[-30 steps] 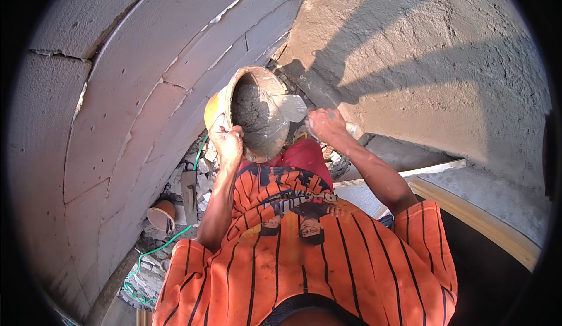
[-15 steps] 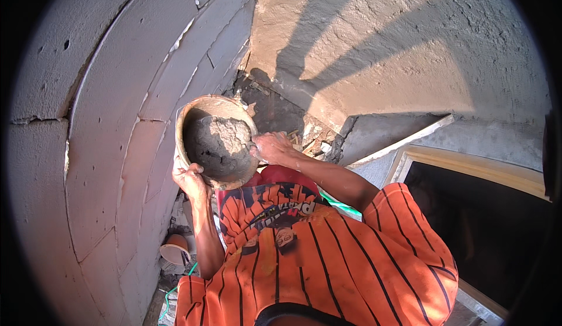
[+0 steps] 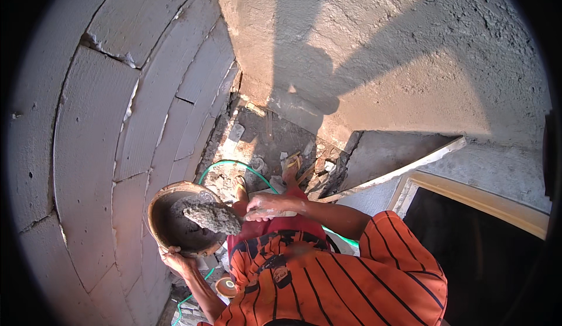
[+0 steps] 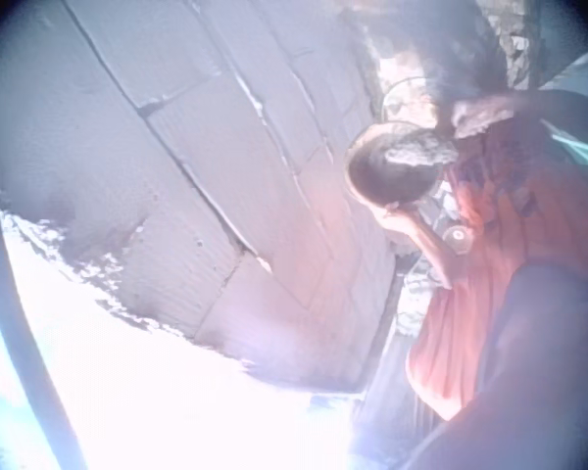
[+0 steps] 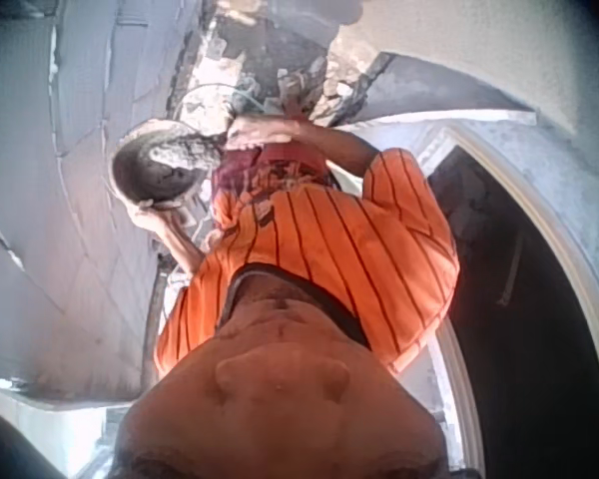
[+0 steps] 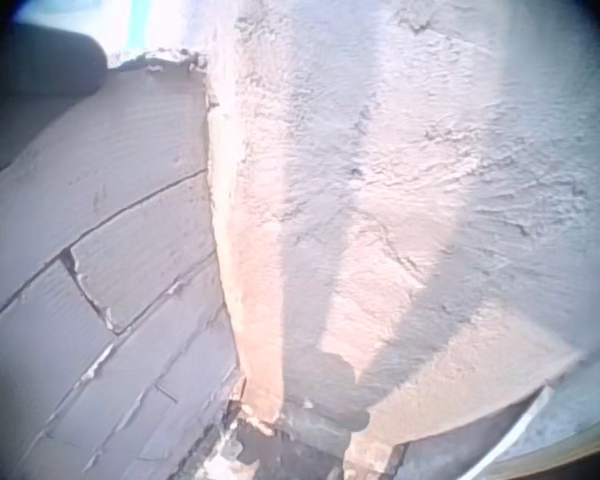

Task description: The person scoops cement from a bucket using a trowel and applies it to a curved wall. They repeatedly smooth the surface with the trowel, working on the vertical section of the wall.

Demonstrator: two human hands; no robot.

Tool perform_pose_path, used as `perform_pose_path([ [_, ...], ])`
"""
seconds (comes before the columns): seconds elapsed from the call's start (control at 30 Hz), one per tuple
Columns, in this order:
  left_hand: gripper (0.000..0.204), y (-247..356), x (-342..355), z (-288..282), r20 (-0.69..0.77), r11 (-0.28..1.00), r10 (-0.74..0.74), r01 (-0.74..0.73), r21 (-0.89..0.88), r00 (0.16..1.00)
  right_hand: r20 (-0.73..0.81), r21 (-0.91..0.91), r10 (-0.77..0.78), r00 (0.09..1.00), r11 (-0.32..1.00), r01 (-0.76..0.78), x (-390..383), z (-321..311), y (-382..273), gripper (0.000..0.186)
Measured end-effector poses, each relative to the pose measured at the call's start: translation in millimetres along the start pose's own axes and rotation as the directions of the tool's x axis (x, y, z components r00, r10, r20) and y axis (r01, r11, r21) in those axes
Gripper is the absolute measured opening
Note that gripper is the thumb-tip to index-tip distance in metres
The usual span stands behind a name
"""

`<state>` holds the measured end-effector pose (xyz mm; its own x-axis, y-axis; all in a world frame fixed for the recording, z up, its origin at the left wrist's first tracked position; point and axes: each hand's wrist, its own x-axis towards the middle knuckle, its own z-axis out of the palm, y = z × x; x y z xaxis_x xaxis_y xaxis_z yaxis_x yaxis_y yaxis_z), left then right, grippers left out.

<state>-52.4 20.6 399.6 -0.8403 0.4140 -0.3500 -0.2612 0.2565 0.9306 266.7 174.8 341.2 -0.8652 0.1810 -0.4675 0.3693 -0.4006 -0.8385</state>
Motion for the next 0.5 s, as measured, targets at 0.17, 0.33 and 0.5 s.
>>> perform_pose_path([
  [0.17, 0.060, 19, -26, 13, -0.079, 0.997, -0.066, 0.068, 0.025, 0.995, -0.633, 0.264, 0.308, 0.710, 0.948, -0.175, -113, -226, 76, 0.029],
  [0.33, 0.045, 9, -43, 39, 0.059, 0.992, -0.038, 0.045, -0.116, 0.998, -0.854, -0.073, 0.076, 0.515, 0.963, -0.261, -232, -209, -83, 0.031],
  [0.5, 0.056, 16, -59, 97, 0.258, 0.978, -0.021, 0.073, -0.196, 0.966, -0.710, -0.665, -0.199, 0.675, 0.502, -0.552, -204, -91, -154, 0.031],
])
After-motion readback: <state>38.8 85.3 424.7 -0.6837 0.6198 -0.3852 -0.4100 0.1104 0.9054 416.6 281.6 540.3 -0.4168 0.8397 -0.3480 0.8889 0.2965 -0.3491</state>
